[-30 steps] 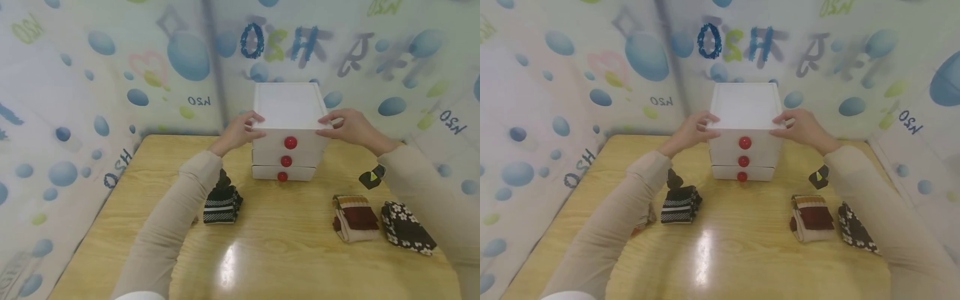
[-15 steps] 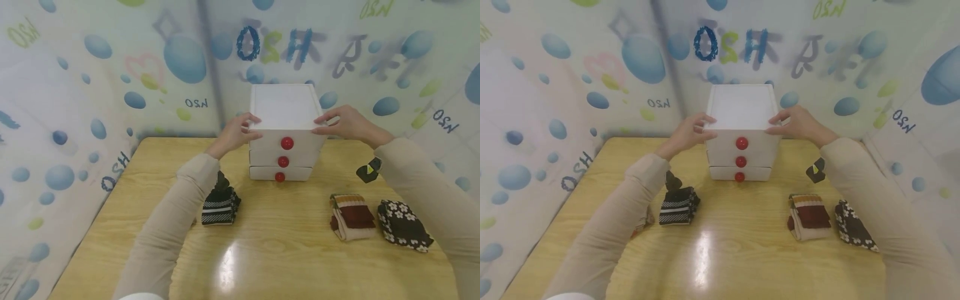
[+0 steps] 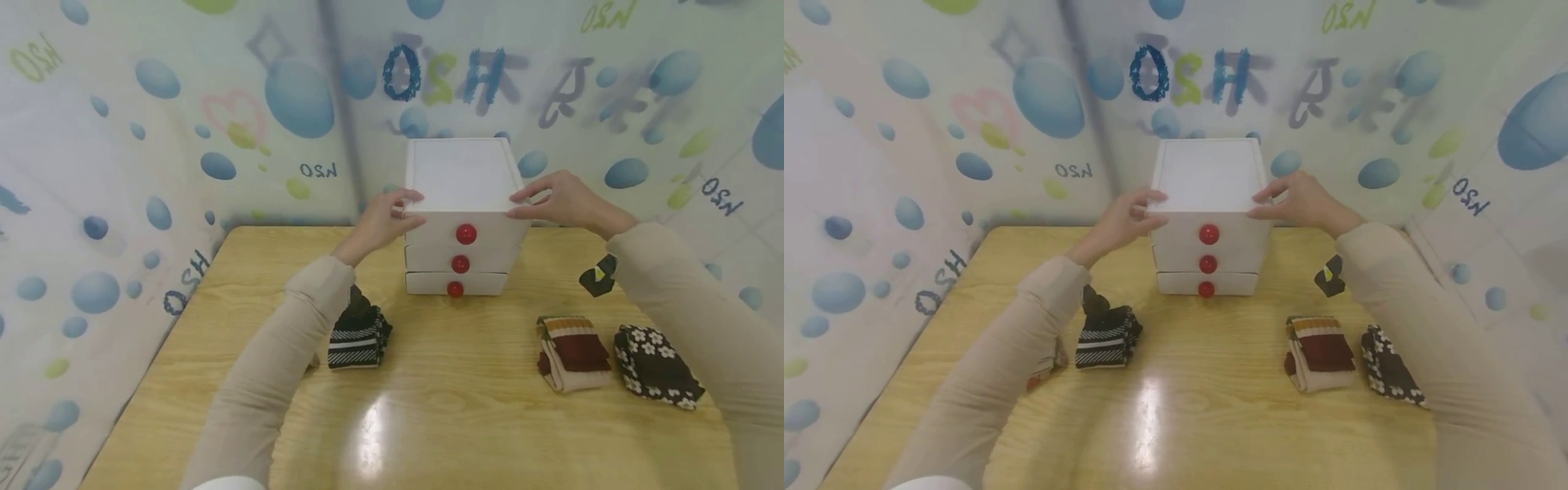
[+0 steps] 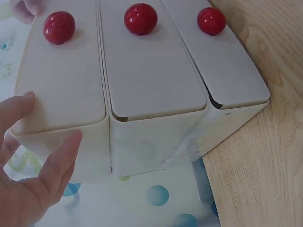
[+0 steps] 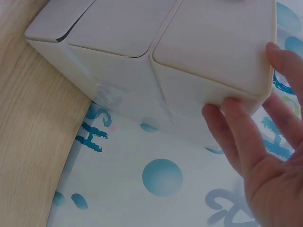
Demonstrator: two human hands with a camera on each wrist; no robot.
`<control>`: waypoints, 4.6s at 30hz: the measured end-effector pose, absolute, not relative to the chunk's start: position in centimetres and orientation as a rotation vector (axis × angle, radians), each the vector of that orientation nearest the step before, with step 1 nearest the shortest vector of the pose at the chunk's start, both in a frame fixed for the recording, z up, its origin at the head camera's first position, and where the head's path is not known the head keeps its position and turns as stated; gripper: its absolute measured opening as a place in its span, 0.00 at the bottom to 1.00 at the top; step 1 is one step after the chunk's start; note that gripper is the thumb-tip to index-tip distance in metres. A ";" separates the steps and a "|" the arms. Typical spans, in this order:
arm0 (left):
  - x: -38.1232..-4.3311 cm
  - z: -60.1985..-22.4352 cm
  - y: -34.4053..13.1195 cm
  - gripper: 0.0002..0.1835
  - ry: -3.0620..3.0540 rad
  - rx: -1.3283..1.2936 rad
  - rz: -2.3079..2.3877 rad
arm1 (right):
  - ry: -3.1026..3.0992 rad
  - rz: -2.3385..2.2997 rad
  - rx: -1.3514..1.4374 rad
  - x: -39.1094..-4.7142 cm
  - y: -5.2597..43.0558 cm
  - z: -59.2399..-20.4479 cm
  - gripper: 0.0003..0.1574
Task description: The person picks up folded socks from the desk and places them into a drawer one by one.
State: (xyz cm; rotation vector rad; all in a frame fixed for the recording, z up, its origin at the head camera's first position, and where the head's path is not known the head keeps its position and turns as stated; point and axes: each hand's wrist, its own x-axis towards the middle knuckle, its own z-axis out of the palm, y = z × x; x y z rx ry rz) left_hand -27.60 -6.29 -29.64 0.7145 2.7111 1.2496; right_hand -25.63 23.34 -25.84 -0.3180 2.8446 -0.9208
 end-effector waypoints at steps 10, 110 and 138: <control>-25.7 -30.2 -6.0 0.30 2.928 0.742 1.319 | 2.846 -0.965 -0.354 -25.5 23.2 -26.1 0.35; -23.8 -35.2 0.9 0.14 2.580 0.701 1.840 | 2.919 -0.938 -0.436 -25.1 23.4 -26.9 0.25; -21.6 -35.8 0.5 0.16 2.509 0.749 1.901 | 2.899 -1.035 -0.365 -24.8 23.5 -26.6 0.26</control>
